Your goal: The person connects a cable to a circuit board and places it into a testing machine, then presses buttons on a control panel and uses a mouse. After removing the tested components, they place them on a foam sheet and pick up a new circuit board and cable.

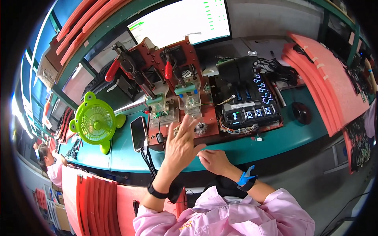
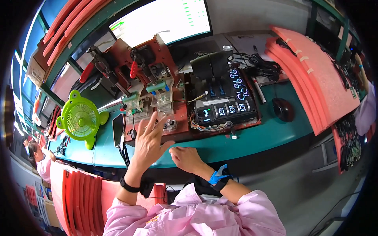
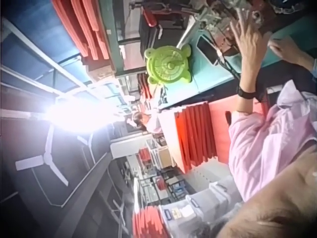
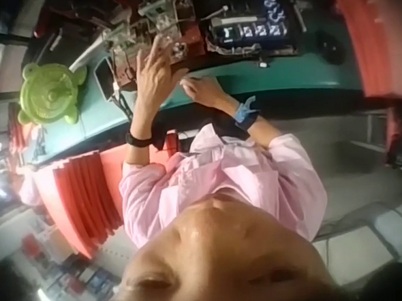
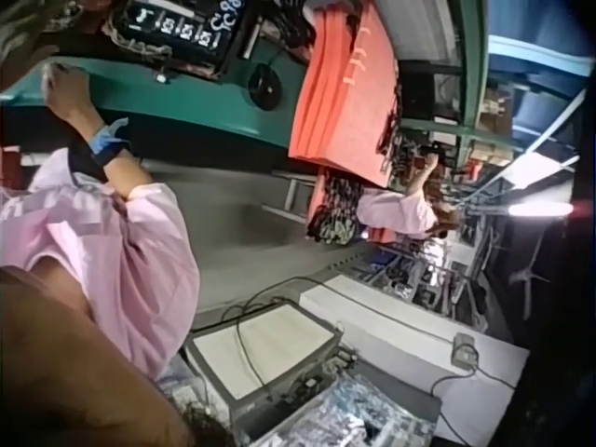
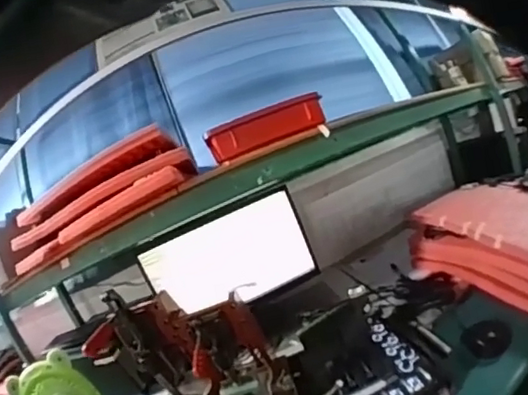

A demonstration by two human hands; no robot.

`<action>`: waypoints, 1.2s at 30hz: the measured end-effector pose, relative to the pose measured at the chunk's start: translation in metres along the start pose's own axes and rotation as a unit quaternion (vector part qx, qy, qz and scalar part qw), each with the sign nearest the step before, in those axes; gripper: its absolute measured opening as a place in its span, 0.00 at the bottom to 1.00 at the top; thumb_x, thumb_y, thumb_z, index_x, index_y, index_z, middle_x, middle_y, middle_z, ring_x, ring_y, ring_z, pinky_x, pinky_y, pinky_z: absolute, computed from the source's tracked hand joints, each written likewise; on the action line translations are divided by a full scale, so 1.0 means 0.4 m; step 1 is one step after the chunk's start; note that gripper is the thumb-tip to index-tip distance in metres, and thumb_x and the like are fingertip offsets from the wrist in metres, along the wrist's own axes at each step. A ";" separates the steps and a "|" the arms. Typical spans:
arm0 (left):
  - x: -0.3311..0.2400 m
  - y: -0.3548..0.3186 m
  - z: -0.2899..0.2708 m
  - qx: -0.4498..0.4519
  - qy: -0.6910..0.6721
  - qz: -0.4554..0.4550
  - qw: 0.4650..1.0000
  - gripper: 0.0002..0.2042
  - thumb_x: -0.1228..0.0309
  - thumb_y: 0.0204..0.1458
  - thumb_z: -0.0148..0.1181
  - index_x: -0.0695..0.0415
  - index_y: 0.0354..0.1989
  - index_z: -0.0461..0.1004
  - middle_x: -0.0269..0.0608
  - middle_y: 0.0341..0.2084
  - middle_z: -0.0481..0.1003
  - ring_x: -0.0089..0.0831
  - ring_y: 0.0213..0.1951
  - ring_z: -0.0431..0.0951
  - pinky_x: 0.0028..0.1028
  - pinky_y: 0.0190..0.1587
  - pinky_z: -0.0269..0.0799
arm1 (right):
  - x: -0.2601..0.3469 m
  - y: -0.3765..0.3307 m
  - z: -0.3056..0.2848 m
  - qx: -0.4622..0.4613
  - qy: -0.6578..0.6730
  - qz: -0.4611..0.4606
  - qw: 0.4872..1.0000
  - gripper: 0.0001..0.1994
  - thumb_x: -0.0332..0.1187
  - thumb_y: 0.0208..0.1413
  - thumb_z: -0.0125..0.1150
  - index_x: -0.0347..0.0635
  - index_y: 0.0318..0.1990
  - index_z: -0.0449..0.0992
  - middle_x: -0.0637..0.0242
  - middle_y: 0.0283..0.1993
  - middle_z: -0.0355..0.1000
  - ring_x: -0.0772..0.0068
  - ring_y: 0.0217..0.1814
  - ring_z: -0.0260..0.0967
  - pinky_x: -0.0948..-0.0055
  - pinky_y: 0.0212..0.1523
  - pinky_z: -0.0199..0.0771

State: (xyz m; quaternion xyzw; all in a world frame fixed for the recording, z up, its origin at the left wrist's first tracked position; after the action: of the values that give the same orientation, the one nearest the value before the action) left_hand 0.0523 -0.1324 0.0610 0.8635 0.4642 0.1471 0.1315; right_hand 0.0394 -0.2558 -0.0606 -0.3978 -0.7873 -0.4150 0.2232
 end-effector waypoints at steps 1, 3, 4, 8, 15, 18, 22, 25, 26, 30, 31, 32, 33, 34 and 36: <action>-0.003 -0.008 0.003 -0.002 0.005 -0.001 1.000 0.26 0.56 0.42 0.58 0.63 0.45 0.69 0.39 0.54 0.62 0.39 0.62 0.50 0.46 0.59 0.43 | -0.002 -0.001 -0.002 0.001 0.002 0.003 1.000 0.03 0.32 0.49 0.48 0.45 0.30 0.68 0.61 0.24 0.70 0.54 0.23 0.68 0.60 0.23 0.67; 0.002 0.014 -0.014 0.012 0.006 -0.009 1.000 0.25 0.56 0.42 0.58 0.63 0.45 0.69 0.39 0.54 0.62 0.39 0.62 0.50 0.46 0.59 0.43 | 0.007 0.004 -0.008 0.003 -0.023 -0.012 1.000 0.03 0.31 0.48 0.50 0.46 0.30 0.69 0.64 0.24 0.70 0.59 0.24 0.69 0.64 0.23 0.68; 0.009 0.036 -0.023 0.021 0.006 -0.010 1.000 0.25 0.56 0.42 0.58 0.63 0.45 0.69 0.40 0.54 0.62 0.39 0.61 0.50 0.46 0.59 0.43 | 0.007 0.004 -0.008 0.001 -0.038 -0.018 0.999 0.03 0.30 0.47 0.51 0.46 0.30 0.70 0.66 0.24 0.71 0.61 0.24 0.69 0.66 0.24 0.68; -0.012 0.069 -0.032 0.000 -0.002 -0.018 1.000 0.24 0.57 0.42 0.58 0.62 0.44 0.69 0.40 0.54 0.62 0.40 0.61 0.51 0.46 0.59 0.43 | 0.003 0.001 -0.005 0.003 -0.008 -0.015 1.000 0.03 0.32 0.48 0.49 0.44 0.28 0.68 0.63 0.24 0.69 0.57 0.25 0.68 0.61 0.24 0.66; -0.042 0.052 0.006 -0.007 -0.003 -0.014 1.000 0.23 0.57 0.41 0.59 0.61 0.42 0.70 0.40 0.53 0.63 0.40 0.61 0.51 0.47 0.58 0.44 | 0.009 -0.012 -0.013 0.004 0.000 -0.030 1.000 0.04 0.32 0.48 0.50 0.44 0.30 0.68 0.64 0.26 0.69 0.60 0.27 0.69 0.63 0.27 0.67; -0.040 0.051 0.007 -0.010 0.007 -0.009 1.000 0.22 0.57 0.41 0.60 0.61 0.41 0.71 0.39 0.53 0.63 0.40 0.61 0.51 0.48 0.58 0.44 | 0.004 -0.007 -0.017 0.016 -0.003 -0.022 1.000 0.04 0.32 0.48 0.50 0.44 0.31 0.68 0.64 0.27 0.69 0.60 0.28 0.69 0.63 0.28 0.67; -0.044 0.092 -0.007 0.024 -0.010 0.009 1.000 0.25 0.56 0.41 0.60 0.62 0.45 0.70 0.40 0.52 0.64 0.38 0.62 0.50 0.49 0.58 0.43 | 0.003 -0.010 -0.014 0.028 -0.010 -0.018 0.999 0.05 0.32 0.47 0.50 0.45 0.32 0.69 0.65 0.27 0.70 0.61 0.29 0.69 0.65 0.28 0.67; -0.021 0.050 -0.014 0.026 -0.003 -0.006 1.000 0.24 0.59 0.38 0.62 0.59 0.44 0.70 0.37 0.52 0.64 0.38 0.61 0.53 0.48 0.59 0.43 | 0.006 -0.014 -0.013 0.019 -0.014 -0.021 0.999 0.04 0.31 0.47 0.50 0.46 0.31 0.70 0.67 0.27 0.70 0.63 0.29 0.69 0.65 0.28 0.68; -0.025 0.056 -0.013 0.028 -0.004 -0.007 1.000 0.24 0.59 0.38 0.62 0.59 0.44 0.70 0.37 0.52 0.64 0.38 0.61 0.53 0.48 0.59 0.43 | 0.007 -0.010 -0.013 0.024 -0.016 -0.020 0.999 0.04 0.31 0.47 0.50 0.46 0.31 0.70 0.67 0.27 0.70 0.63 0.29 0.69 0.65 0.28 0.68; -0.034 0.092 -0.021 0.015 -0.017 0.035 0.999 0.26 0.60 0.38 0.62 0.58 0.47 0.69 0.37 0.52 0.65 0.39 0.60 0.55 0.48 0.59 0.42 | 0.010 -0.007 -0.006 0.030 -0.013 -0.022 0.999 0.04 0.32 0.48 0.49 0.46 0.31 0.69 0.68 0.27 0.69 0.64 0.30 0.69 0.65 0.29 0.67; -0.028 0.086 -0.024 0.021 -0.020 0.042 0.999 0.24 0.61 0.39 0.62 0.58 0.45 0.70 0.38 0.51 0.65 0.39 0.59 0.56 0.48 0.59 0.42 | 0.004 -0.009 -0.010 0.027 -0.011 -0.024 0.999 0.04 0.32 0.48 0.49 0.46 0.32 0.69 0.68 0.27 0.69 0.64 0.30 0.69 0.65 0.29 0.67; -0.020 0.079 -0.028 0.026 -0.023 0.049 0.998 0.22 0.61 0.39 0.61 0.59 0.44 0.70 0.38 0.50 0.66 0.39 0.59 0.56 0.47 0.59 0.42 | -0.001 -0.010 -0.014 0.023 -0.009 -0.026 0.999 0.05 0.32 0.48 0.49 0.46 0.32 0.69 0.68 0.28 0.69 0.64 0.30 0.69 0.65 0.30 0.67; -0.009 0.070 -0.035 0.032 -0.024 0.056 0.998 0.21 0.62 0.40 0.61 0.59 0.42 0.71 0.38 0.49 0.67 0.40 0.58 0.57 0.47 0.59 0.42 | 0.000 -0.010 -0.015 0.021 -0.010 -0.025 0.999 0.05 0.32 0.48 0.49 0.46 0.32 0.69 0.68 0.28 0.69 0.64 0.30 0.69 0.65 0.30 0.67; 0.002 0.062 -0.043 0.032 -0.023 0.059 0.997 0.21 0.62 0.40 0.61 0.59 0.42 0.71 0.38 0.49 0.67 0.40 0.58 0.57 0.47 0.59 0.42 | 0.002 -0.011 -0.015 0.029 -0.008 -0.025 0.999 0.05 0.32 0.48 0.49 0.45 0.32 0.69 0.68 0.28 0.69 0.64 0.30 0.69 0.65 0.30 0.67; 0.028 0.047 -0.058 0.015 0.012 0.023 1.000 0.17 0.64 0.41 0.60 0.59 0.39 0.73 0.39 0.45 0.69 0.39 0.55 0.61 0.46 0.58 0.45 | 0.006 -0.012 -0.014 0.044 -0.003 -0.023 0.999 0.05 0.32 0.48 0.49 0.45 0.32 0.69 0.68 0.28 0.69 0.64 0.31 0.69 0.64 0.30 0.67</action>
State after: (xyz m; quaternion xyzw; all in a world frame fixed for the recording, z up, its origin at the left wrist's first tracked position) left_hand 0.0639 -0.1309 0.0909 0.8740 0.4477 0.1540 0.1095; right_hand 0.0340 -0.2610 -0.0581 -0.3708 -0.8142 -0.3835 0.2291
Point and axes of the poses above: each hand's wrist, its own y-axis towards the middle knuckle, its own z-axis out of the palm, x = y × z, the point moved 1 cm from there along y, towards the middle knuckle
